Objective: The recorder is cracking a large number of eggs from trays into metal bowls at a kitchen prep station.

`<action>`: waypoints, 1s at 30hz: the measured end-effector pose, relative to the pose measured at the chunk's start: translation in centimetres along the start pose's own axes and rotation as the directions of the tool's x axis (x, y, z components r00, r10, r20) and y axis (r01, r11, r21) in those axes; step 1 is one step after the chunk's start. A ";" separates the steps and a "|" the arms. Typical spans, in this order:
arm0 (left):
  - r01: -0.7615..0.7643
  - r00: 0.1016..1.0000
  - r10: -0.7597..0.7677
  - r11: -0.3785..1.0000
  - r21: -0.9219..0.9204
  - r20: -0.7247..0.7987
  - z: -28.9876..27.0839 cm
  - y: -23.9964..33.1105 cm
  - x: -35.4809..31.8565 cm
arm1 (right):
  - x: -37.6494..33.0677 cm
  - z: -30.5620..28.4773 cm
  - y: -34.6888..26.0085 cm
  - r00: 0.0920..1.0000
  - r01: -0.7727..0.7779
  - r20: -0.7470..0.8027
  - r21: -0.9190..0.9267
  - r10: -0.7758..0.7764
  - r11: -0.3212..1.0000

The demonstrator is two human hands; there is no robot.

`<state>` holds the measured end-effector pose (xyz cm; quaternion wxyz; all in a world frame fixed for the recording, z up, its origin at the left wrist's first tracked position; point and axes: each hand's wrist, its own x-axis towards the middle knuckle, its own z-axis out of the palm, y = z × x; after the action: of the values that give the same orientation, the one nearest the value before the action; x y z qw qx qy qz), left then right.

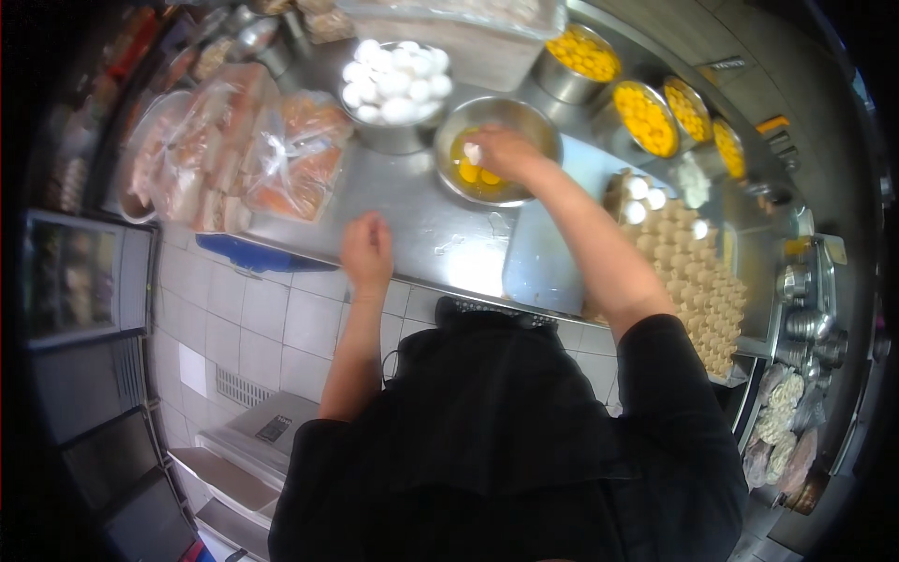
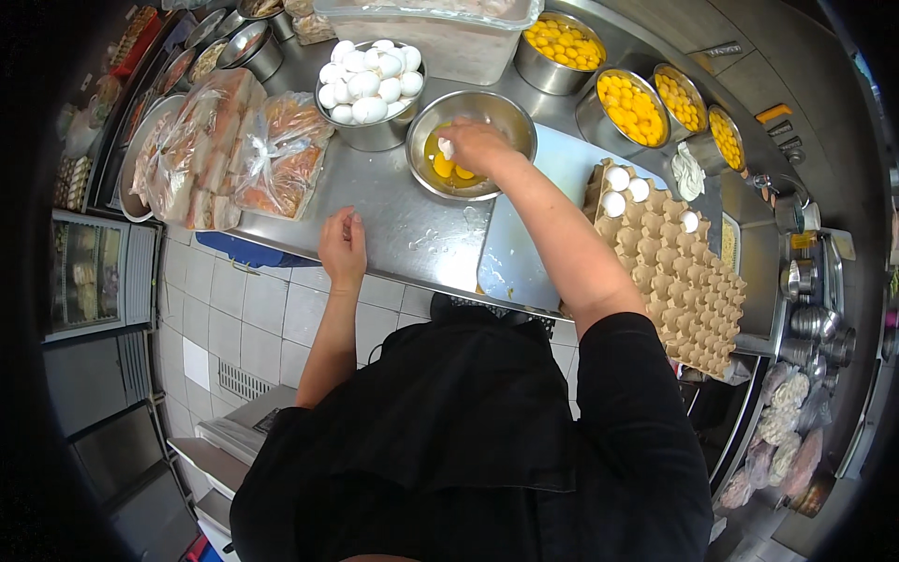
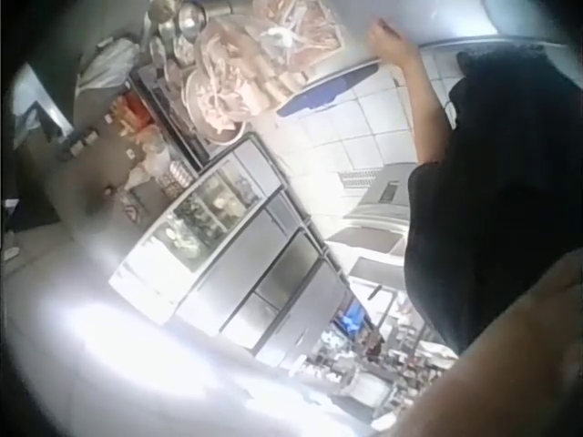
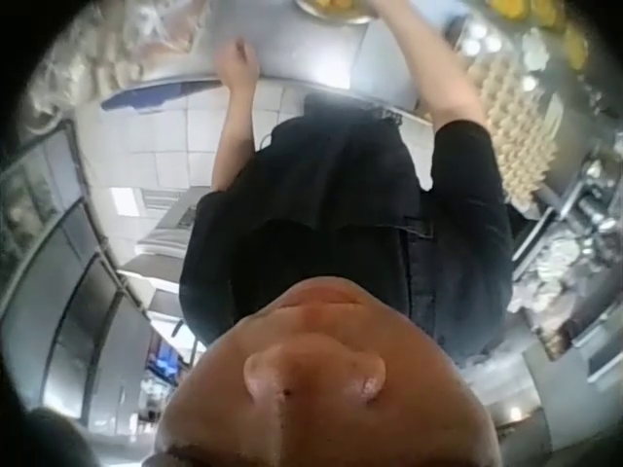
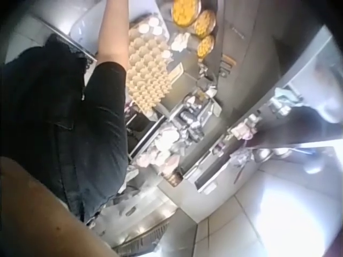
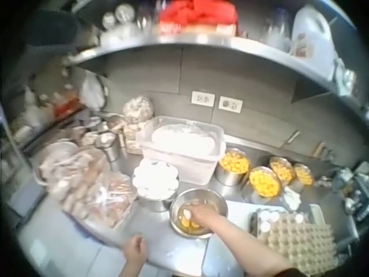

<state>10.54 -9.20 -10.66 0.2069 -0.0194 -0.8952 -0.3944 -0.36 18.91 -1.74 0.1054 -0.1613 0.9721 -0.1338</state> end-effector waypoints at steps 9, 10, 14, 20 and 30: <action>-0.088 0.994 0.090 0.995 0.040 -0.057 0.3 -0.6 -0.1 | 1.1 -0.2 -1.5 0.997 -0.052 0.053 -0.042 0.054 0.998; -0.095 0.993 0.097 0.995 0.039 -0.063 0.3 -0.6 0.0 | 1.2 0.2 -1.4 0.998 -0.045 0.038 -0.025 0.046 0.999; -0.101 0.993 0.103 0.994 0.040 -0.060 0.2 -0.5 0.0 | 1.4 0.8 -0.9 0.999 -0.040 0.031 -0.028 0.041 0.999; -0.047 0.997 0.047 0.999 -0.002 -0.054 0.2 -0.3 -0.1 | 0.9 0.8 -0.6 0.998 0.013 -0.064 -0.051 -0.016 0.999; -0.031 0.999 0.032 0.999 0.013 -0.042 0.2 -0.3 0.0 | 0.3 0.9 0.2 0.997 -0.023 -0.078 -0.050 0.019 0.999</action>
<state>10.46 -9.23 -10.99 0.2321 -0.0240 -0.8925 -0.3860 -0.44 18.83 -2.70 0.0648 -0.1485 0.9801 -0.1143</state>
